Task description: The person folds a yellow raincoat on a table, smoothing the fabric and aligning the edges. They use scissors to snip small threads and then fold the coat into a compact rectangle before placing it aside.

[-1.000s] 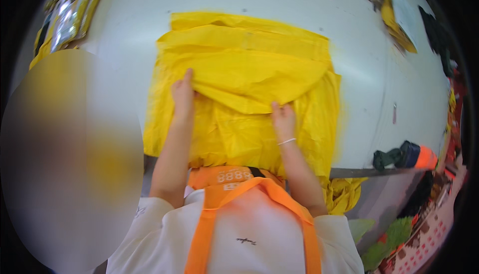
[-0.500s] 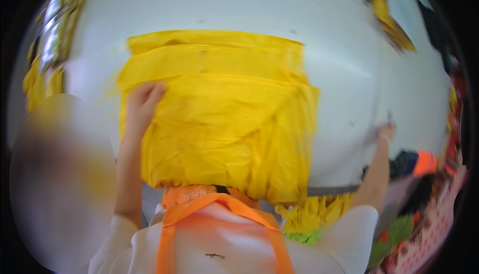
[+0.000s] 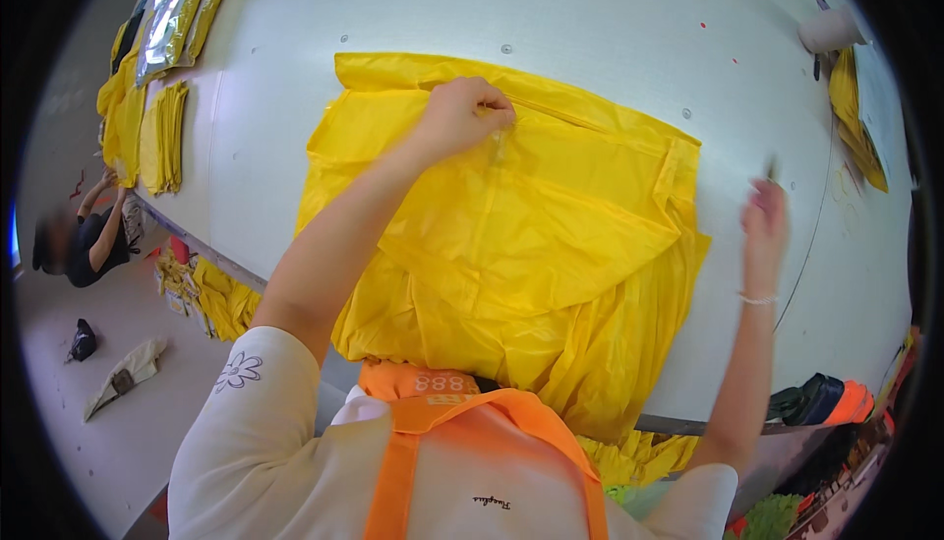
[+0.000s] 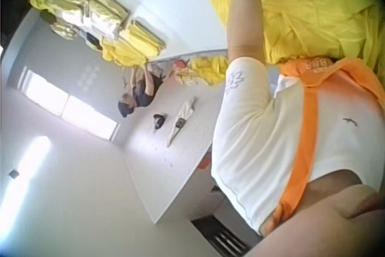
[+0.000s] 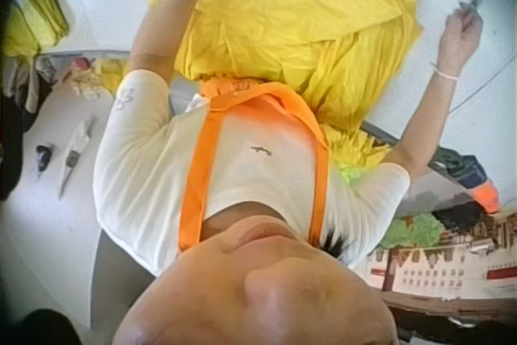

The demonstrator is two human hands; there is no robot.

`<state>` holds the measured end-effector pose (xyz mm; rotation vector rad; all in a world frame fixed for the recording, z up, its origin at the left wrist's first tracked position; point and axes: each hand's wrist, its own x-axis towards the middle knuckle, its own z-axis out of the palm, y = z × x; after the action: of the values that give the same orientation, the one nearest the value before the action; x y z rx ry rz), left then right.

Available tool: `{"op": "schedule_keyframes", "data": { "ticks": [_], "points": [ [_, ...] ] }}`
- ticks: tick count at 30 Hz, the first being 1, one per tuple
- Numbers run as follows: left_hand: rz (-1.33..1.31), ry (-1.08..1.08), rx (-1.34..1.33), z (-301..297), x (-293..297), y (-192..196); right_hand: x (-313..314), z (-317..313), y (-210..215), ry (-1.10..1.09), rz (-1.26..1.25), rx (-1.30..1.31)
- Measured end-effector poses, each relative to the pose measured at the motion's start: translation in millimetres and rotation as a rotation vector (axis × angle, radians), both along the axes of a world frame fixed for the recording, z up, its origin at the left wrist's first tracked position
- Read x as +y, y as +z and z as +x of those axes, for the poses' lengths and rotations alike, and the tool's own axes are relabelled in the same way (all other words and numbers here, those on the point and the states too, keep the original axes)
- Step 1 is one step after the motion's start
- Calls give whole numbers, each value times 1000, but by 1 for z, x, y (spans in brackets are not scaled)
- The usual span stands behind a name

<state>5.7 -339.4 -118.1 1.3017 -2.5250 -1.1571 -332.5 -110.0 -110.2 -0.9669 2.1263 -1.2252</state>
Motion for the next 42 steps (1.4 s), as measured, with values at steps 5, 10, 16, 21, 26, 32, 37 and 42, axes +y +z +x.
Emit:
{"op": "schedule_keyframes", "data": {
  "ticks": [5,10,16,21,26,32,37,42],
  "points": [
    [328,41,81,3,-15,5,-108,159,30,364,94,-41],
    [466,9,122,7,-23,-12,-137,193,-7,464,-3,115],
    [398,55,395,9,-17,-30,-143,199,-25,350,-7,53],
    [-88,-69,455,7,-7,-22,-149,193,-13,231,223,-299],
    [-181,-9,388,-1,2,-28,-145,188,-20,206,201,-577],
    [205,247,544,-5,8,-37,-138,174,-16,187,82,-451],
    [331,245,481,-1,-1,-30,-125,162,-12,384,191,-30],
    [319,222,524,-1,0,-31,-131,168,-5,500,134,200]
  ]
}}
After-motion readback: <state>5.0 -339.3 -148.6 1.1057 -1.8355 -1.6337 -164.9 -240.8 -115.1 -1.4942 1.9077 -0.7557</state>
